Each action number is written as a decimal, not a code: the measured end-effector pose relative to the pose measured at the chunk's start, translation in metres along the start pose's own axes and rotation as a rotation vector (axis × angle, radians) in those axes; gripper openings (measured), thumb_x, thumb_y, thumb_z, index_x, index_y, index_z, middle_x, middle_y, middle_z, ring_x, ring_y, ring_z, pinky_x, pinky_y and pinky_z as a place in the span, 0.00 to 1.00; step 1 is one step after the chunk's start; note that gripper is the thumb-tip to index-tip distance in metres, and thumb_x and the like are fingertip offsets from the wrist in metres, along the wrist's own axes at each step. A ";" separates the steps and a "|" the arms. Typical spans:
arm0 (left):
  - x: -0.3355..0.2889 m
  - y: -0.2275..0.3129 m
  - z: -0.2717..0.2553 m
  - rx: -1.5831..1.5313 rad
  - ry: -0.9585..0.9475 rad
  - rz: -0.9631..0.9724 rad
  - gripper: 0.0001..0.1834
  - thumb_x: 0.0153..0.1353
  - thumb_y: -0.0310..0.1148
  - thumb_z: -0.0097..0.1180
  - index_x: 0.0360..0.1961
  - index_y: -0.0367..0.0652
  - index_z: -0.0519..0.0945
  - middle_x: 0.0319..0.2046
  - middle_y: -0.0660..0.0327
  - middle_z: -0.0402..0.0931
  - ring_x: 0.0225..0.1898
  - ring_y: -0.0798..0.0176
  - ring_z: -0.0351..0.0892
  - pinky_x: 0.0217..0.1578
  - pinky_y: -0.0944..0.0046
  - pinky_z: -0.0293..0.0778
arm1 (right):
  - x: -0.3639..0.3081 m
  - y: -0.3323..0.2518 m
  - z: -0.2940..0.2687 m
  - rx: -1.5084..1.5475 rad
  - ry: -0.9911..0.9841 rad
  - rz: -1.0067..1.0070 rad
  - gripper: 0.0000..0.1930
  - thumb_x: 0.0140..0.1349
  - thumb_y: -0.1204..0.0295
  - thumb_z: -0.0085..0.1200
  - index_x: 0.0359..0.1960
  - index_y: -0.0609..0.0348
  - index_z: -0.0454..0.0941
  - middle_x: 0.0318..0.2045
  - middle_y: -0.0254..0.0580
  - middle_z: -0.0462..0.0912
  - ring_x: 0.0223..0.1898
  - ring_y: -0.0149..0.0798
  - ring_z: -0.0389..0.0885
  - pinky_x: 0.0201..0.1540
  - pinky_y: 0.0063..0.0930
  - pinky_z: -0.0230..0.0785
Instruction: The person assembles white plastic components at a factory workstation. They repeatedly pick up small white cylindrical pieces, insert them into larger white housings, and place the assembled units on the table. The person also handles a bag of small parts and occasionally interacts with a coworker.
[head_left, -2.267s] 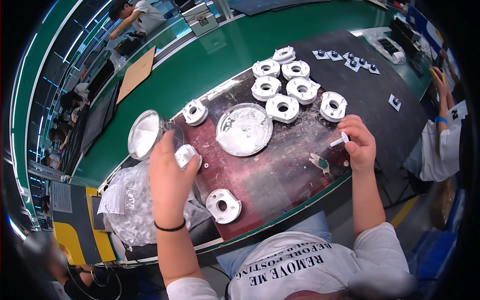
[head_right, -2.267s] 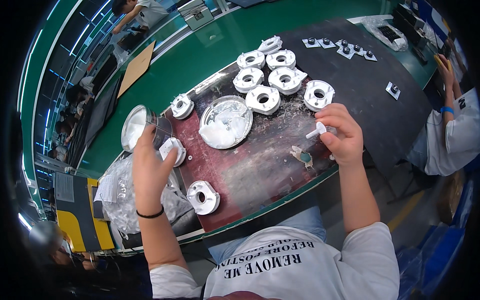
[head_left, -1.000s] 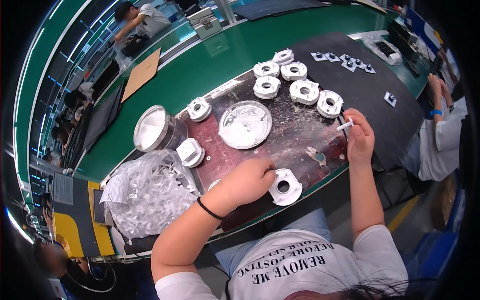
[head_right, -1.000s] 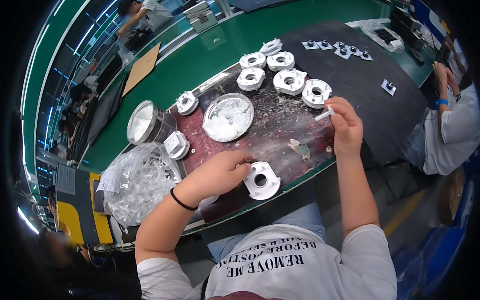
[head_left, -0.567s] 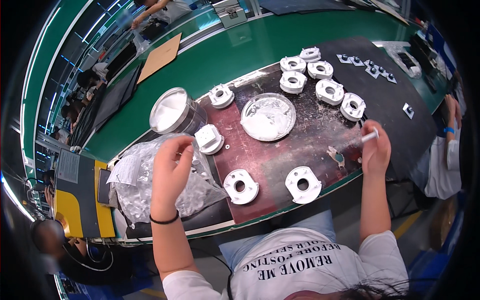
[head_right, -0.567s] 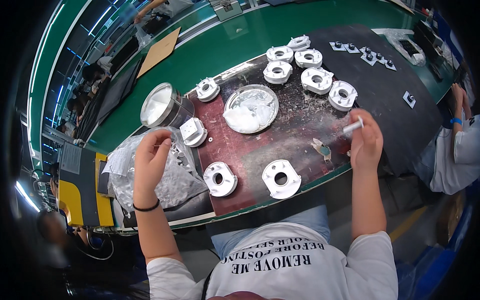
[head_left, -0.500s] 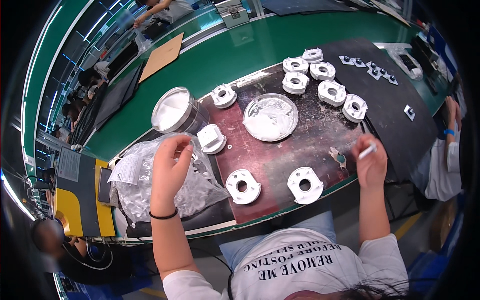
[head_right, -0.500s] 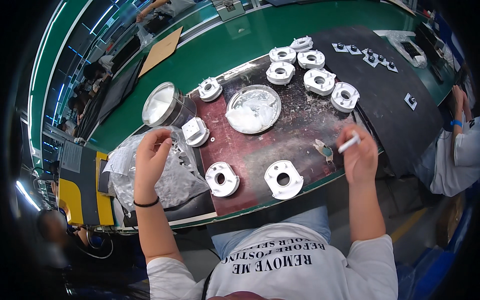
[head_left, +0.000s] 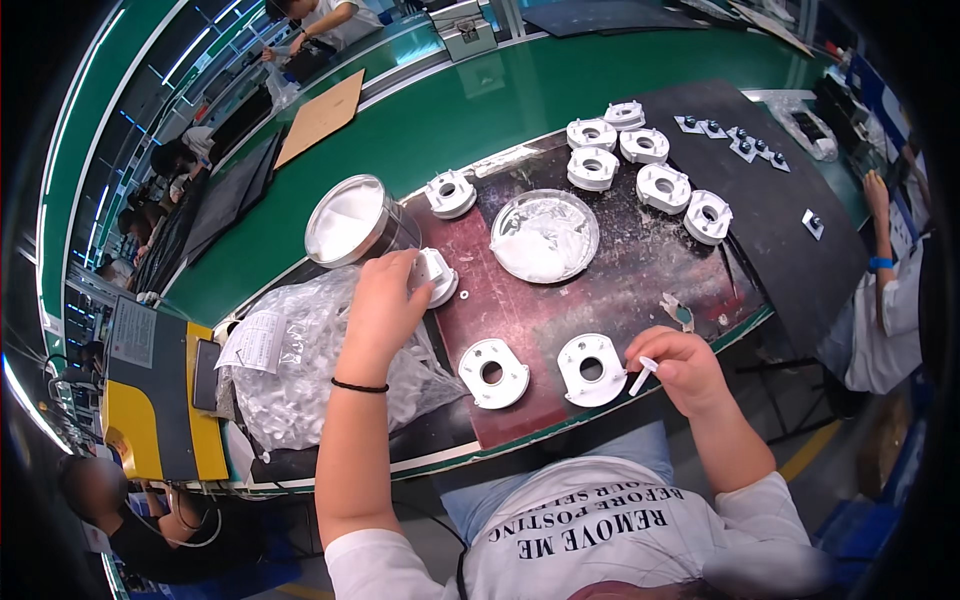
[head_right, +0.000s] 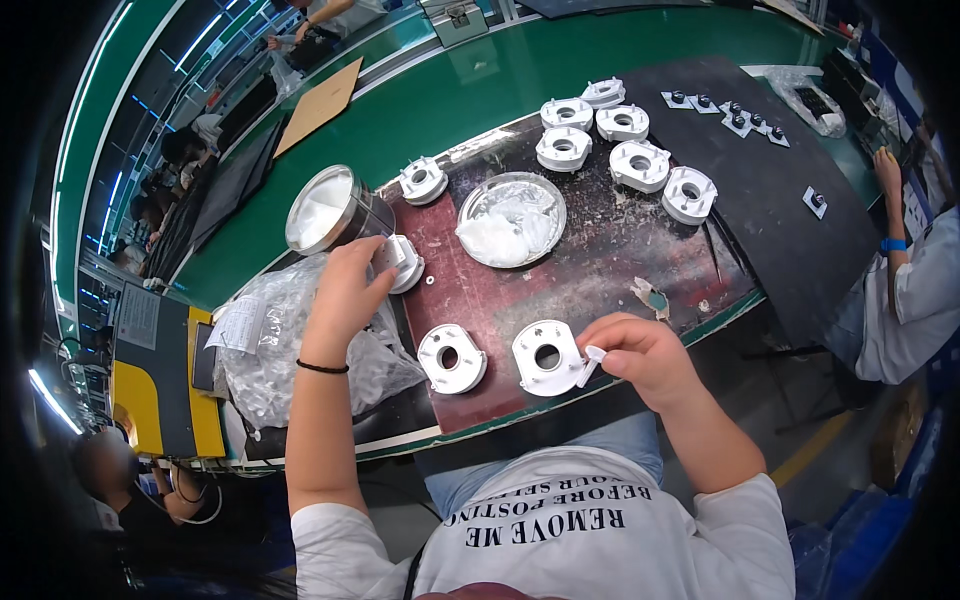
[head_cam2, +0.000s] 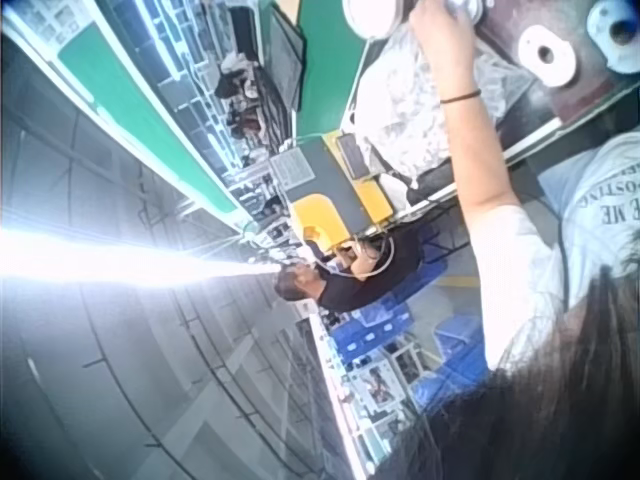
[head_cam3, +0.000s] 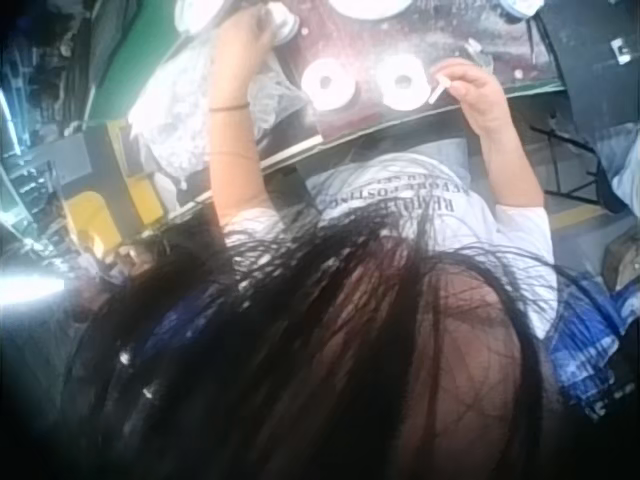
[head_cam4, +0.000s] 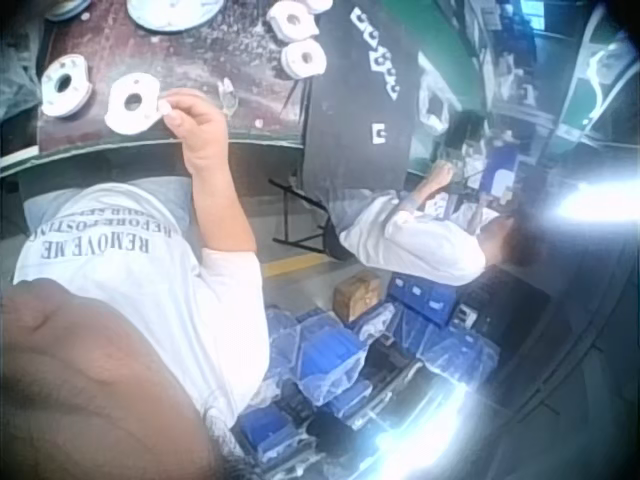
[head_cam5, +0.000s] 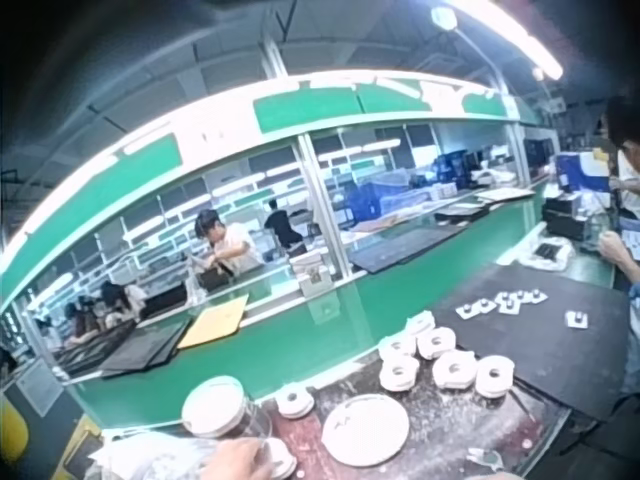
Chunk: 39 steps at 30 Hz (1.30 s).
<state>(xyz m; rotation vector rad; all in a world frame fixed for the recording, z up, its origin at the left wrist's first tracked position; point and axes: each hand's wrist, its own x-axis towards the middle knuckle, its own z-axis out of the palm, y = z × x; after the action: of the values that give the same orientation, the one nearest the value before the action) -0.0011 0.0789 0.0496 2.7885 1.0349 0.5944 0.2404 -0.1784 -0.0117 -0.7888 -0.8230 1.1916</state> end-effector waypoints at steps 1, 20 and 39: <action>0.001 -0.001 -0.001 0.006 -0.006 0.002 0.23 0.46 0.30 0.61 0.46 0.35 0.75 0.41 0.49 0.76 0.44 0.47 0.72 0.47 0.54 0.68 | 0.002 0.003 0.001 0.009 -0.013 -0.003 0.12 0.53 0.74 0.58 0.37 0.70 0.79 0.43 0.46 0.77 0.45 0.35 0.75 0.50 0.26 0.66; 0.000 0.012 -0.024 -0.093 -0.043 -0.100 0.26 0.46 0.30 0.65 0.49 0.38 0.73 0.42 0.50 0.74 0.44 0.50 0.74 0.46 0.57 0.70 | 0.003 0.018 -0.001 -0.001 -0.036 -0.076 0.15 0.53 0.67 0.60 0.36 0.68 0.79 0.42 0.46 0.77 0.43 0.35 0.75 0.48 0.26 0.66; -0.036 0.109 0.004 -0.470 -0.403 0.406 0.22 0.47 0.35 0.65 0.45 0.40 0.77 0.43 0.56 0.73 0.45 0.52 0.72 0.47 0.57 0.68 | 0.002 0.008 -0.022 -0.032 0.097 -0.192 0.16 0.52 0.64 0.60 0.36 0.64 0.80 0.42 0.45 0.77 0.45 0.36 0.73 0.51 0.29 0.63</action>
<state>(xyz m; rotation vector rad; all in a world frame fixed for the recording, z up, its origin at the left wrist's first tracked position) 0.0420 -0.0275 0.0595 2.5332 0.2137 0.2419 0.2562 -0.1765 -0.0291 -0.7697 -0.8205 0.9644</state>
